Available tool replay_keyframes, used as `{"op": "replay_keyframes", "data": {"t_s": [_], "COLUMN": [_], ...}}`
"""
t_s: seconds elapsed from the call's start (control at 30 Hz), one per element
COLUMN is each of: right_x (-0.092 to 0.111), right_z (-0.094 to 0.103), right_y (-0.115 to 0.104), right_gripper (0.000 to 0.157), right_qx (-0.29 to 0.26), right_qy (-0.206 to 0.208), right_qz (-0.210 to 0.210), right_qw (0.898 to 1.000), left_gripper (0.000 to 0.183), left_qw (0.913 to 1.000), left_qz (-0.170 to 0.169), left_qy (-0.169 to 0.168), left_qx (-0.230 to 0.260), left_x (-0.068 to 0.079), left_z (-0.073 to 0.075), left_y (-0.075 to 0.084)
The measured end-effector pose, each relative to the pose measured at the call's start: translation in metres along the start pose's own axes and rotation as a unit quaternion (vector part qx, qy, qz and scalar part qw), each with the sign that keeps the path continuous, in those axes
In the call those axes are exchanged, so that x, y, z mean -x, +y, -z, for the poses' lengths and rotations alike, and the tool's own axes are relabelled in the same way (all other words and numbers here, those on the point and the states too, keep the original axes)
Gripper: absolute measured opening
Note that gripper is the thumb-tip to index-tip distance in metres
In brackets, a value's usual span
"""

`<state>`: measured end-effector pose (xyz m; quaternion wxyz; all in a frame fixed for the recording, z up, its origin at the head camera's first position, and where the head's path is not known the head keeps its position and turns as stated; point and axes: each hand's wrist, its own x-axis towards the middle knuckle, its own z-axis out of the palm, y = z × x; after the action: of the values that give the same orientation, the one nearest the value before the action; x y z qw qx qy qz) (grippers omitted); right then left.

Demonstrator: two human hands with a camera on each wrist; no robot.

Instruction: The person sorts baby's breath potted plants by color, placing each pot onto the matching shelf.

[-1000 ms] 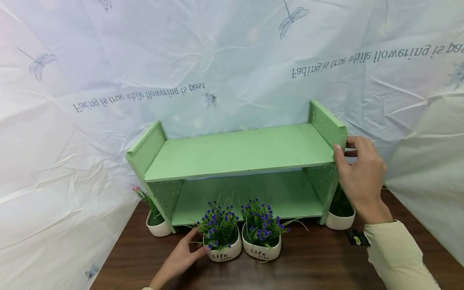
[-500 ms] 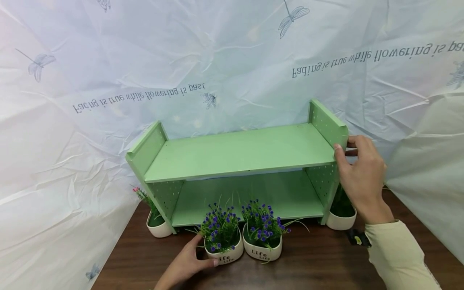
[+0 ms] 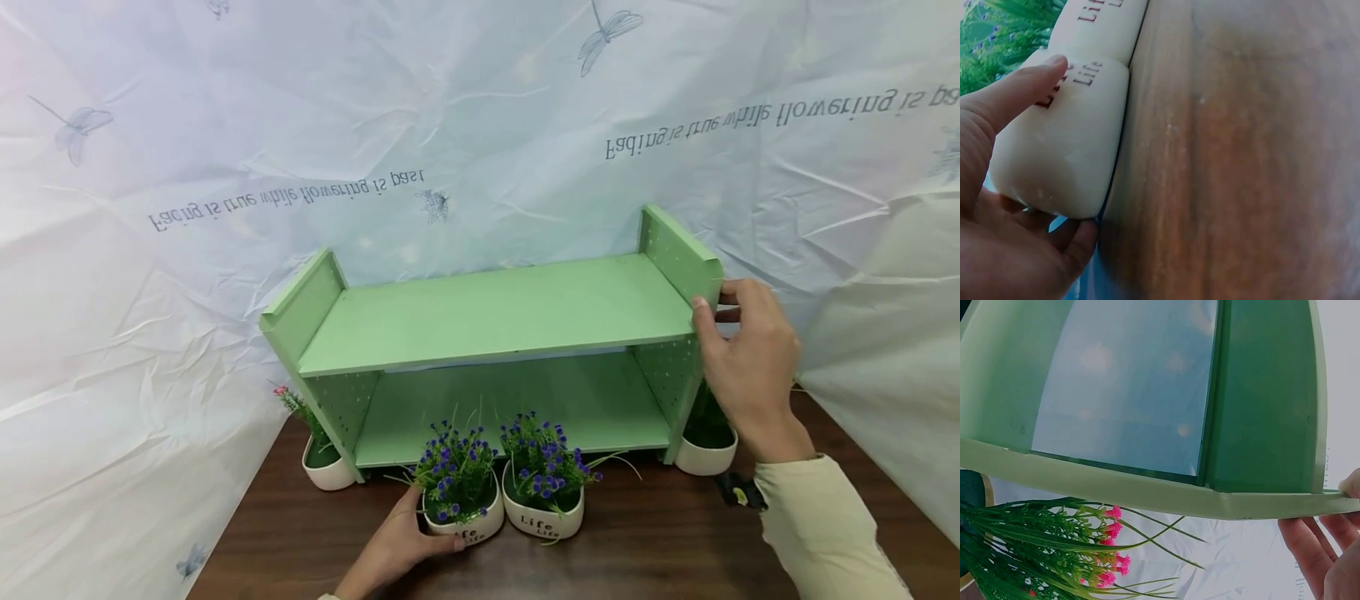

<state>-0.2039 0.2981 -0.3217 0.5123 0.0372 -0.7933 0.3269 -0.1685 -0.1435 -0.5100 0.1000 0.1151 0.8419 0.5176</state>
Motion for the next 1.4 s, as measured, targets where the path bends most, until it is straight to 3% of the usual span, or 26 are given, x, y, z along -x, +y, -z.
{"op": "replay_keyframes", "data": {"t_s": [0.2, 0.53, 0.83, 1.1, 1.4], "right_x": [0.0, 0.0002, 0.0005, -0.0003, -0.0011], "right_z": [-0.0006, -0.0007, -0.0012, -0.0009, -0.002], "right_y": [-0.0026, -0.0025, -0.0018, -0.0022, -0.0003], "right_gripper": [0.023, 0.024, 0.024, 0.023, 0.024], "right_qx": [-0.001, -0.002, 0.0, -0.001, 0.013], "right_qy": [0.004, 0.0, 0.003, 0.002, -0.007], "right_qz": [-0.011, -0.01, -0.011, -0.005, -0.023], "right_qw": [1.0, 1.0, 1.0, 1.0, 1.0], "left_gripper": [0.124, 0.124, 0.119, 0.109, 0.102], "left_qw": [0.9998, 0.9987, 0.9963, 0.9965, 0.9944], "left_qz": [-0.012, -0.035, -0.056, -0.051, -0.067], "left_qy": [0.01, 0.024, 0.034, 0.027, 0.026], "left_qx": [0.012, -0.027, -0.056, -0.06, -0.077], "left_x": [-0.0005, -0.0012, -0.0043, -0.0042, -0.0013], "left_z": [-0.0036, -0.0045, -0.0031, -0.0007, 0.0015], "left_y": [0.0018, 0.0043, 0.0003, 0.0017, 0.0035]}}
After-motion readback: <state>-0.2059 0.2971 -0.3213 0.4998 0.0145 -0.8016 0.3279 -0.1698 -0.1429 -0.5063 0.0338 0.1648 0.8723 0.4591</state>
